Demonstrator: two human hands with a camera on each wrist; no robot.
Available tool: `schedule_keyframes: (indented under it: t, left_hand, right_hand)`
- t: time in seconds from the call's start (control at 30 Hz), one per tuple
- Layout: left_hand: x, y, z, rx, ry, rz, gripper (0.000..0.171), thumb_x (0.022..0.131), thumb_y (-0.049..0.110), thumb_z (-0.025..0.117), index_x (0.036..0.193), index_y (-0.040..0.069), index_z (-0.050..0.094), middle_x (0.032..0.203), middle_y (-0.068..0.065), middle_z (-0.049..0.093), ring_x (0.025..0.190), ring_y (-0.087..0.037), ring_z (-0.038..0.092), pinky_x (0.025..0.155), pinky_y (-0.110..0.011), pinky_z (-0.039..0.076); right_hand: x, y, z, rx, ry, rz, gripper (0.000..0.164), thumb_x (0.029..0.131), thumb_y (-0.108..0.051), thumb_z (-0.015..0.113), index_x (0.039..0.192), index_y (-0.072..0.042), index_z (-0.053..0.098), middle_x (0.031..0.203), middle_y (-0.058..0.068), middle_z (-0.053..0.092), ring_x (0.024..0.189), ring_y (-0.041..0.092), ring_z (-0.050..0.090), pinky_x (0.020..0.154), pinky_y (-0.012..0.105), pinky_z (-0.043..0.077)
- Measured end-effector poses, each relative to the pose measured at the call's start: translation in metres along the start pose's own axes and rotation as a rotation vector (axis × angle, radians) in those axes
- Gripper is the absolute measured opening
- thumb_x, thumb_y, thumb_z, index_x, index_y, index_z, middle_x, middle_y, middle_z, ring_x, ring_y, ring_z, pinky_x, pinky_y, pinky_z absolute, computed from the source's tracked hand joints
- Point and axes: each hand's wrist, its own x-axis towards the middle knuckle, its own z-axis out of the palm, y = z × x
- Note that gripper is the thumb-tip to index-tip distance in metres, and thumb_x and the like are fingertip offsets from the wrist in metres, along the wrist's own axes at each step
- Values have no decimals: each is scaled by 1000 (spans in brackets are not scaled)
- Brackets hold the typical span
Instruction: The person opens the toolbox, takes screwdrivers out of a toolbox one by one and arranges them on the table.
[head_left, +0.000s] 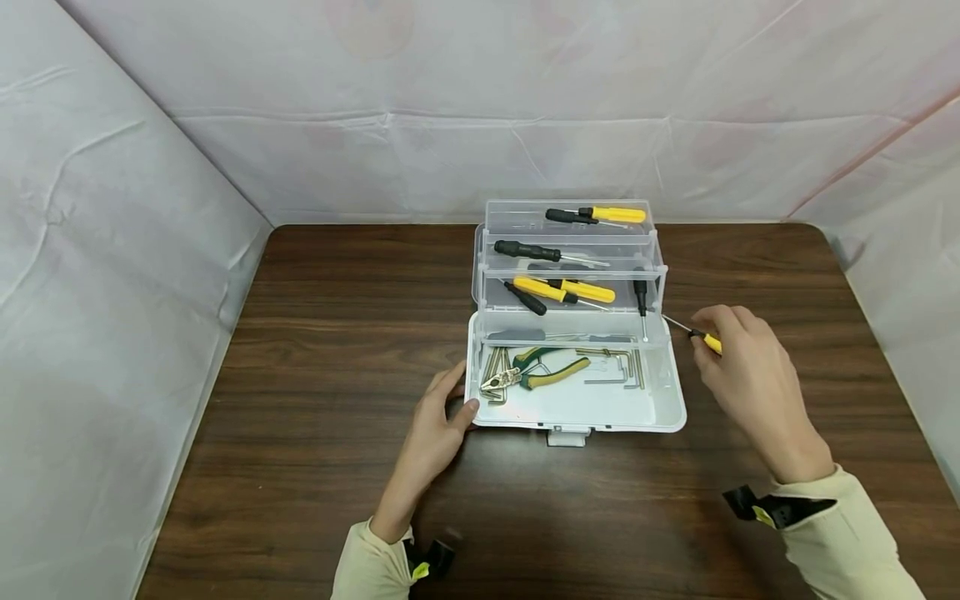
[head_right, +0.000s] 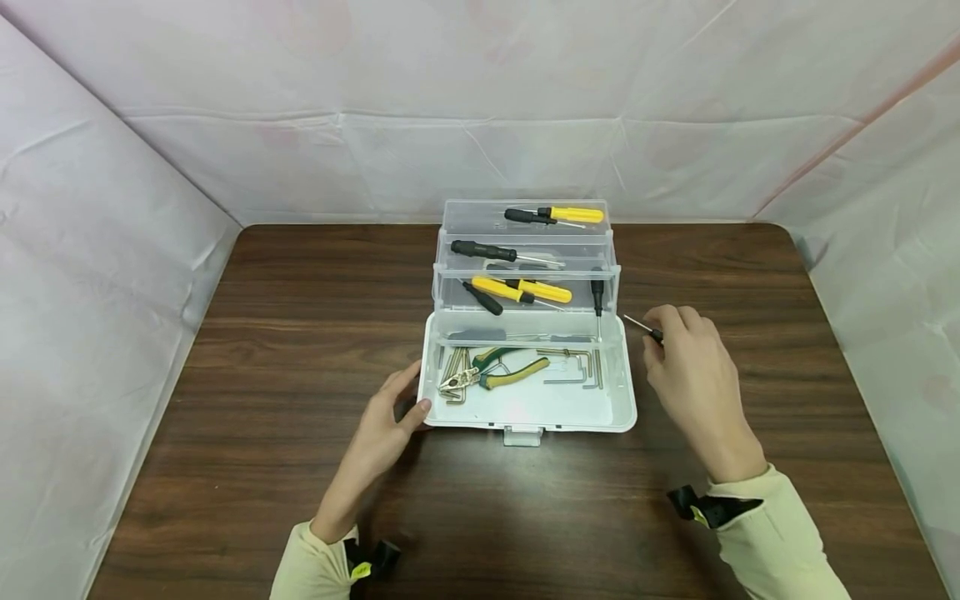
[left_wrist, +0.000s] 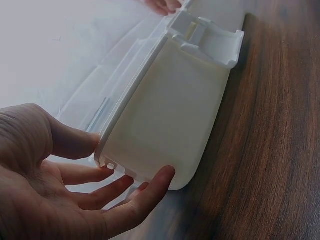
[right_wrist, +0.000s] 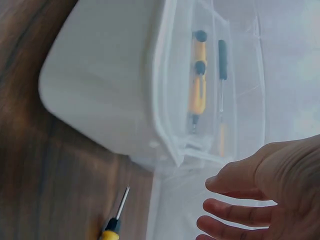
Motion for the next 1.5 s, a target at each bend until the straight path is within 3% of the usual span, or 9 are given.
schedule_keyframes:
  t: [0.23,0.63,0.83,1.1,1.5]
  left_hand:
    - [0,0,0,2,-4,0,59,99,-1,62,155,-2,45,149,-17,55,130,-36,59,109,-56,47]
    - [0,-1,0,4,3,-2,59,99,-2,63,155,0,45,148,-17,56,129,-36,59,110,-55,47]
    - [0,-2,0,2,8,9,59,98,-3,63,155,0,46,148,-17,57,128,-37,60,109,-55,48]
    - [0,-1,0,1,3,9,59,99,-2,62,155,0,46,148,-17,56,128,-36,60,107,-54,49]
    - [0,-1,0,-17,-2,7,59,99,-1,63,156,1,46,150,-16,55,130,-37,59,112,-56,46]
  right_hand:
    - [7,-15,-2,13,11,-21,24,89,2,73,113,1,68,107,24,67,94,47,62,68,63,45]
    - [16,-30,1,33,-4,-39,21,92,2,68,113,1,69,108,23,67,99,47,62,73,63,47]
    - [24,-51,6,11,-62,-69,24,92,2,69,116,4,68,113,26,66,98,44,62,73,58,51]
    - [39,-82,22,10,-136,-154,26,94,-1,71,119,2,67,115,22,68,107,42,65,81,57,56]
    - [60,-121,51,62,-168,-288,21,97,-4,70,118,1,72,115,17,70,109,40,67,86,52,59]
